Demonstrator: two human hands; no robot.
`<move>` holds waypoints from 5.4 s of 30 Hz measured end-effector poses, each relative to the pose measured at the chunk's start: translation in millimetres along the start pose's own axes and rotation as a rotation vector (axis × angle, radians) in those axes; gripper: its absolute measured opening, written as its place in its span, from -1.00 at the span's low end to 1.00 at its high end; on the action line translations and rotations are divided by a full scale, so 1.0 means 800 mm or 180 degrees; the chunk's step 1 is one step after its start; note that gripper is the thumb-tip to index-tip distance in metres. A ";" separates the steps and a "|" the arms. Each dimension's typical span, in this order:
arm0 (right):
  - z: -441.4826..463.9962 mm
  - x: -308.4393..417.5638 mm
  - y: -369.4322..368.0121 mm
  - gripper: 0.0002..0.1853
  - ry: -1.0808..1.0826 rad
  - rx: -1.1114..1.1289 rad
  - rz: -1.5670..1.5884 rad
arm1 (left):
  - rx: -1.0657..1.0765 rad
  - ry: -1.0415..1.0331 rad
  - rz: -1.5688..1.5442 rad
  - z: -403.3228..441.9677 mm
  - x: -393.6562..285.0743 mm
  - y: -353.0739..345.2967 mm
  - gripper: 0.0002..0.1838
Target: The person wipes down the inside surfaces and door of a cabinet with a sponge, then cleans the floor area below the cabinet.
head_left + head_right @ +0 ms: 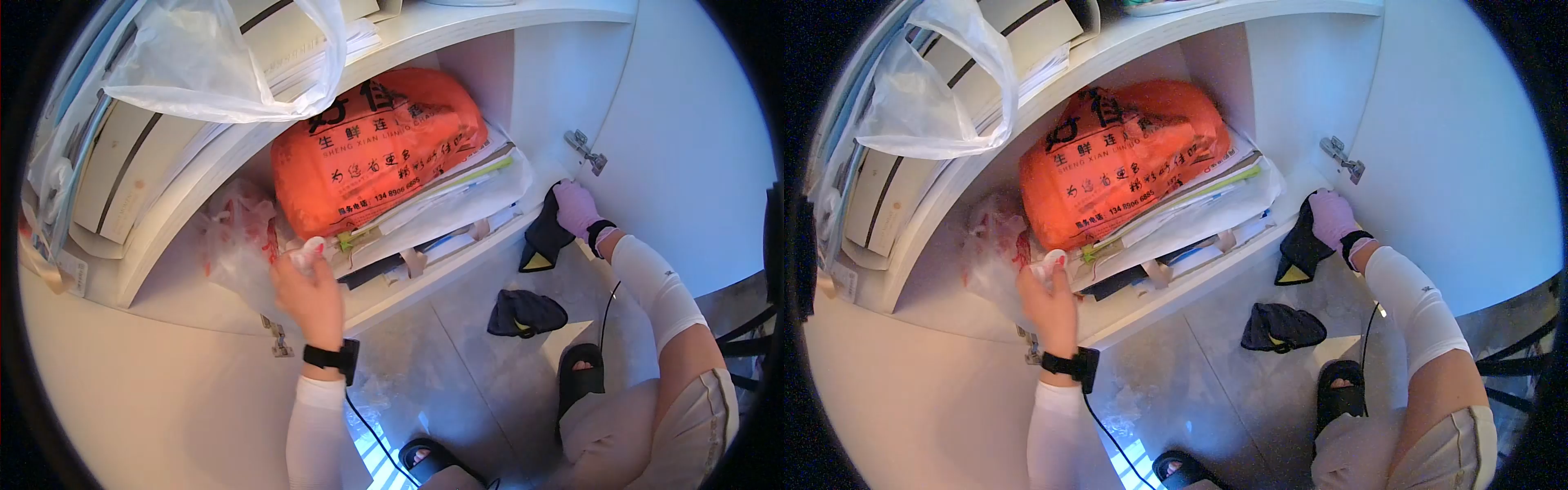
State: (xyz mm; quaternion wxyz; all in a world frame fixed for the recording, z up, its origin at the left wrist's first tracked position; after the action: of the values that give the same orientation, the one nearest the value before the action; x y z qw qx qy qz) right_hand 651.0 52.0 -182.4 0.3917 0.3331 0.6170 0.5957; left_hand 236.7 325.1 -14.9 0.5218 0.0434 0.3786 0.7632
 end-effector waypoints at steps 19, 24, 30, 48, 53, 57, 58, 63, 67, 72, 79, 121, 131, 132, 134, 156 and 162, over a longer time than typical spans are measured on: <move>0.002 0.001 -0.006 -0.69 -0.0020 -0.0100 0.0082 | -0.0223 0.0644 -0.0602 -0.024 0.087 -0.013 -0.42; 0.000 0.002 -0.004 -0.69 -0.0061 -0.0126 0.0077 | -0.0128 0.0520 -0.0527 -0.024 0.079 -0.020 -0.41; -0.003 0.003 0.001 -0.69 -0.0072 -0.0129 0.0130 | -0.0355 0.0494 0.0074 -0.039 0.078 -0.020 -0.47; -0.003 -0.009 0.007 -0.47 -0.0362 0.0316 0.0778 | 0.0218 -0.0199 0.0565 -0.048 0.048 -0.034 -0.48; -0.018 0.005 0.004 -0.25 -0.1000 0.0211 0.1061 | -0.0033 -0.0271 0.0659 -0.084 0.001 -0.020 -0.46; -0.019 0.002 0.004 -0.36 -0.1257 0.0232 0.0975 | 0.0336 -0.0833 0.0180 -0.115 -0.035 -0.039 -0.46; -0.015 -0.001 -0.004 -0.45 -0.1150 0.0129 0.1029 | 0.0506 -0.0897 0.0040 -0.122 -0.045 -0.046 -0.48; -0.051 0.050 -0.008 -0.68 -0.0173 -0.0304 0.1160 | 0.1057 -0.1162 -0.0426 -0.147 -0.089 -0.061 -0.55; -0.097 0.099 -0.014 -0.57 0.0264 -0.0325 0.1738 | 0.1254 -0.1373 -0.0790 -0.158 -0.108 -0.084 -0.62; -0.101 0.105 -0.011 -0.57 0.0511 -0.0081 0.2027 | 0.1591 -0.1430 -0.0984 -0.168 -0.122 -0.096 -0.68; -0.099 0.088 -0.077 -0.56 -0.0525 0.1615 0.4221 | 0.1903 -0.1294 -0.1494 -0.183 -0.119 -0.112 -0.73; -0.089 0.011 -0.089 -0.62 -0.0358 0.1931 0.2356 | 0.1997 -0.1004 -0.1508 -0.196 -0.075 -0.104 -0.80; -0.207 0.171 -0.029 -0.61 0.0831 0.4233 0.3430 | 0.2260 0.0082 -0.2312 -0.211 -0.108 -0.120 0.03; -0.218 0.183 -0.008 -0.60 0.1282 0.4150 0.3279 | 0.2246 0.0076 -0.2276 -0.207 -0.114 -0.119 0.03; -0.242 0.204 -0.027 -0.58 0.0979 0.4722 0.3233 | 0.2433 0.0512 -0.2524 -0.209 -0.120 -0.124 0.09; -0.190 0.131 -0.072 -0.57 0.0050 0.3954 0.2439 | 0.0923 0.1731 0.1270 -0.163 0.125 -0.001 -0.37; -0.192 0.132 -0.084 -0.58 0.0275 0.3535 0.1868 | 0.2053 0.1192 0.1763 -0.181 0.162 -0.053 -0.42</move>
State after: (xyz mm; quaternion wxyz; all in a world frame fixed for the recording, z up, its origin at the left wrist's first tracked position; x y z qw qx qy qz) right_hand 469.5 67.4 -261.4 -0.0448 0.6179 0.7325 0.2821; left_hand 143.9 362.8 -186.6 0.1808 0.1644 0.6585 0.7118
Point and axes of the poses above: each hand's wrist, its own z-axis towards the middle knuckle, its own y-axis out of the back of the hand, x = y × z, the point moved 8 cm from there along z, towards the middle knuckle, and after that the axes turned 15 degrees about -y, right-handed, at the moved point
